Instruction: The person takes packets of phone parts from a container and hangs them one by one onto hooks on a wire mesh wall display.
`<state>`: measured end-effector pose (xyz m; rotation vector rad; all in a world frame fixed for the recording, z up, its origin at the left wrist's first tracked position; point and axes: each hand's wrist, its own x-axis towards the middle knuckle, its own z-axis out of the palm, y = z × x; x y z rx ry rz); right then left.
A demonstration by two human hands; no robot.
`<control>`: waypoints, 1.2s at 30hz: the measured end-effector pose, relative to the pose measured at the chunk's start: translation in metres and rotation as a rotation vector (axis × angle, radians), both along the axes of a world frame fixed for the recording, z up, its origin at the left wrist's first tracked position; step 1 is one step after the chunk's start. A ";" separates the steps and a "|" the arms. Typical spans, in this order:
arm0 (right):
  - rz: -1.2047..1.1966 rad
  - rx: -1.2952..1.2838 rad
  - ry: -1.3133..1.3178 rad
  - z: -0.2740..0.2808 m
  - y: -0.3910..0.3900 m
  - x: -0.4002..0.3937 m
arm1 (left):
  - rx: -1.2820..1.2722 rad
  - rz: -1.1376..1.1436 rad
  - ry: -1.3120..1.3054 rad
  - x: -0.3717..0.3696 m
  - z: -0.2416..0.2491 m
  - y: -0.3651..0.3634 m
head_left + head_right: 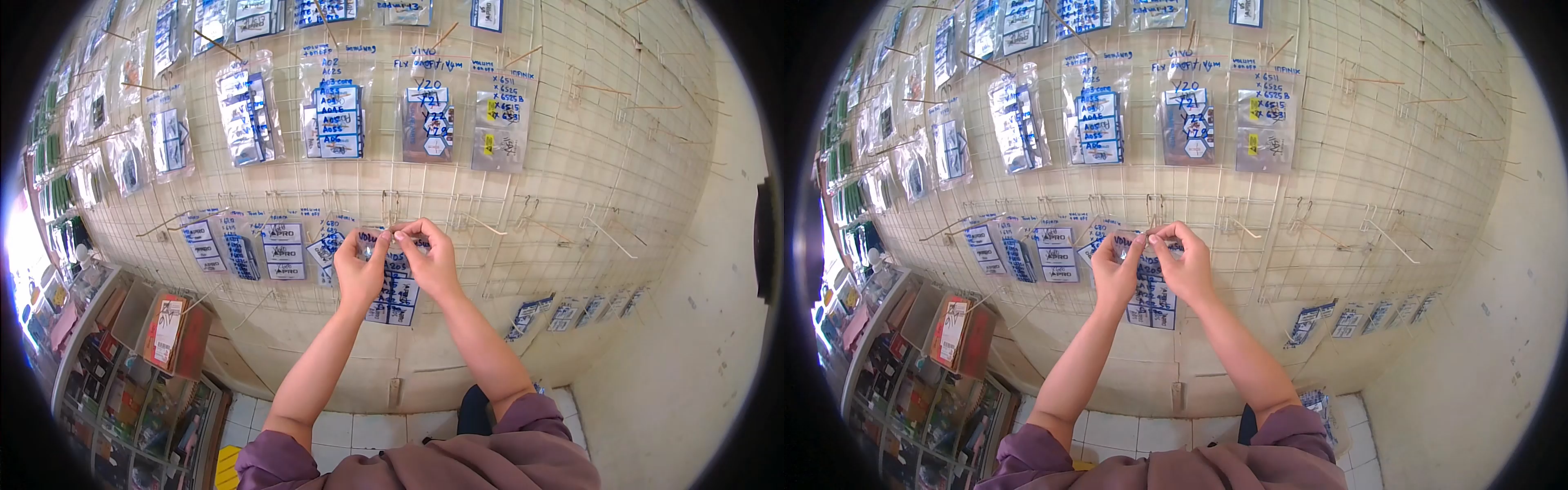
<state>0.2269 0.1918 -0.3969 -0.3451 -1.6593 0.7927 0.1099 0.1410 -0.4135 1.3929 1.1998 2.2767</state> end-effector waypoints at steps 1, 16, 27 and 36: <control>0.000 0.000 0.000 0.000 -0.001 0.000 | -0.006 0.011 0.009 0.000 0.001 -0.001; -0.088 0.084 0.006 -0.002 -0.004 -0.004 | -0.005 0.127 0.057 0.001 0.000 0.002; -0.152 0.123 -0.020 -0.007 0.014 -0.007 | -0.015 0.228 0.101 -0.008 -0.007 0.018; -0.297 0.394 0.008 -0.031 0.048 -0.005 | -0.139 0.414 0.073 -0.025 -0.021 0.043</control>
